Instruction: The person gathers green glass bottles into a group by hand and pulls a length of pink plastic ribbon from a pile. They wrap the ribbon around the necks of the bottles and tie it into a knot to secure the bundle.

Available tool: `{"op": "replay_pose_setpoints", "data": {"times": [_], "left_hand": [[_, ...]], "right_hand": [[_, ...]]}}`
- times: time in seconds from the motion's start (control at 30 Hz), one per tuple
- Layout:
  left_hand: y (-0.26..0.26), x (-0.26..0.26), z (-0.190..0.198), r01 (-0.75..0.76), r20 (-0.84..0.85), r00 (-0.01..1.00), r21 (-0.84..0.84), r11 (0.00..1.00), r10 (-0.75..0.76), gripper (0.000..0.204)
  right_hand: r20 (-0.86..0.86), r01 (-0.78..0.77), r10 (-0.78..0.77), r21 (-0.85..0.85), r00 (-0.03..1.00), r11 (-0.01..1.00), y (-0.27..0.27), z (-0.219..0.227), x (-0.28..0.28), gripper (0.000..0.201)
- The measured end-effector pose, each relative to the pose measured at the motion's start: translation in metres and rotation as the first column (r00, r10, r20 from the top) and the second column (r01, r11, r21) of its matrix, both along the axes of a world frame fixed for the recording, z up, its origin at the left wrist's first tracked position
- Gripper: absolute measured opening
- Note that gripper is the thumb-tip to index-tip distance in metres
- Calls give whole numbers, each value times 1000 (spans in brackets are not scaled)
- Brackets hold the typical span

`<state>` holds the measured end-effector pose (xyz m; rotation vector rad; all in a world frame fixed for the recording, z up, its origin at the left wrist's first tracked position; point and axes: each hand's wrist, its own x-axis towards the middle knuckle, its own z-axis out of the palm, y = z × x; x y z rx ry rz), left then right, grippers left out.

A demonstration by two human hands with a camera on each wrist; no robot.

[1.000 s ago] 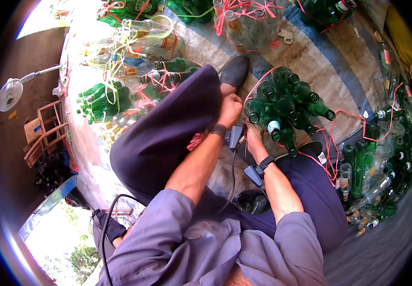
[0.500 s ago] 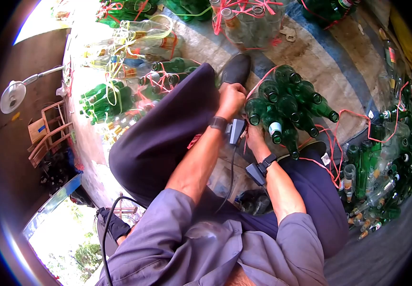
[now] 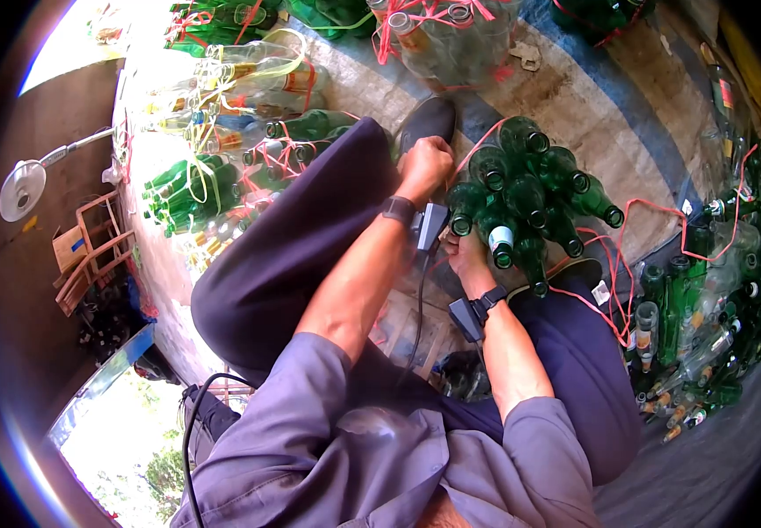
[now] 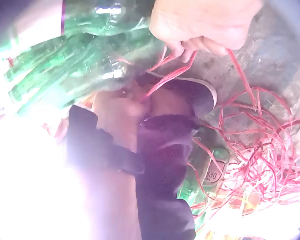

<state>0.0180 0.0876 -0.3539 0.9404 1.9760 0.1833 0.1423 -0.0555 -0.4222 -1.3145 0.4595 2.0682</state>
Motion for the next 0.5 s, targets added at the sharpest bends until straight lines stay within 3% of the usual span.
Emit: {"op": "replay_pose_setpoints", "data": {"times": [0.13, 0.23, 0.33, 0.43, 0.47, 0.5], "left_hand": [[5, 8, 3, -6, -79, 997, 39, 999, 9, 15], [9, 11, 4, -25, -96, 995, 31, 999, 28, 15], [0, 5, -3, -48, -71, 996, 57, 997, 52, 12], [-11, -3, -33, -155, 63, 988, 223, 962, 145, 12], [-12, -4, -33, -142, 48, 990, 230, 963, 135, 12], [-13, -5, -33, -142, 57, 990, 224, 964, 132, 11]], "right_hand": [[31, 37, -38, 14, 999, 999, -7, 7, 7, 10], [55, -99, 90, 172, 994, 980, -12, -4, 9, 9], [44, -102, 98, 105, 994, 989, -14, -8, 16, 10], [94, -48, 39, 94, 995, 994, -3, 22, 20, 13], [114, -154, 152, 11, 982, 988, -7, 15, 25, 16], [130, -141, 138, 12, 982, 990, -12, 8, 29, 16]]}}
